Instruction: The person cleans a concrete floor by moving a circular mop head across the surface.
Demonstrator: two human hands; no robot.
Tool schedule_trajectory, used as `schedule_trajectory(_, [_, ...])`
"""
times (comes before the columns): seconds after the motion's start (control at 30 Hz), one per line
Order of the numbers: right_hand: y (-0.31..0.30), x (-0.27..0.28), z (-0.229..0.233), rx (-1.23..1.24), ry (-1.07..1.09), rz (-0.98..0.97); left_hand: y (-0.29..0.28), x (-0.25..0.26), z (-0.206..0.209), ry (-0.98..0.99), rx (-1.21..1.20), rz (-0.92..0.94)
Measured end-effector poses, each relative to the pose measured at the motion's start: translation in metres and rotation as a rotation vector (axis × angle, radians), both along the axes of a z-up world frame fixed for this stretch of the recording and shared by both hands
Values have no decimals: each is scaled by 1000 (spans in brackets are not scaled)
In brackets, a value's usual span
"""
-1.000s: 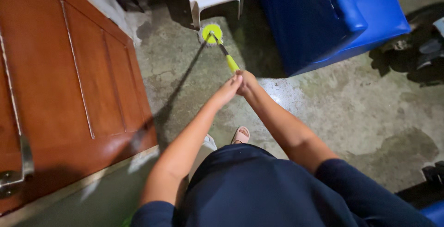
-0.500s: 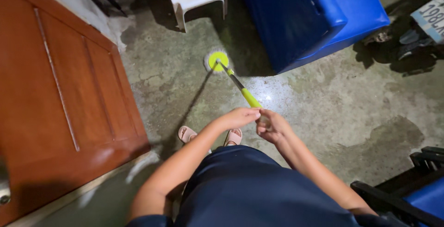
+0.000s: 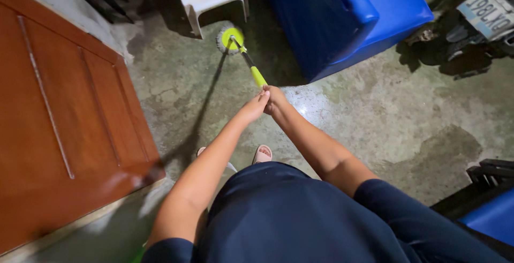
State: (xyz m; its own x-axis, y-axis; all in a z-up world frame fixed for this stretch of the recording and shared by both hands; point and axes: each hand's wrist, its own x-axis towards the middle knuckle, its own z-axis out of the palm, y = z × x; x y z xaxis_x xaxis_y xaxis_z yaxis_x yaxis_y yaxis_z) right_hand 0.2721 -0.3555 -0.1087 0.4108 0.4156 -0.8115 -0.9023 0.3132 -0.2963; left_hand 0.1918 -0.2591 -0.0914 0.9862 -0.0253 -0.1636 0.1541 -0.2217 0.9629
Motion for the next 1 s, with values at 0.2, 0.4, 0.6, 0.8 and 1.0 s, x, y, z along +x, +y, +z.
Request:
schedule_trajectory(0.2, [-115,-51,28,-89,66,-98,-49,-14,52,353,-94,-330])
schedule_trajectory(0.4, [-199,-118,120,-119,129,-146,-94,-38,117,286,60,-710])
schedule_trajectory(0.6, [-173,-79,116,-167,94,-138,-71,-5,101,306,-17,-694])
schedule_trajectory(0.8, [-111,-4,55,-221,84,-121,-40,40,13,47,-27,-510])
schedule_trajectory(1.0, [-75,16,32,-169,93,-31,-10,55,2,144,0,-443])
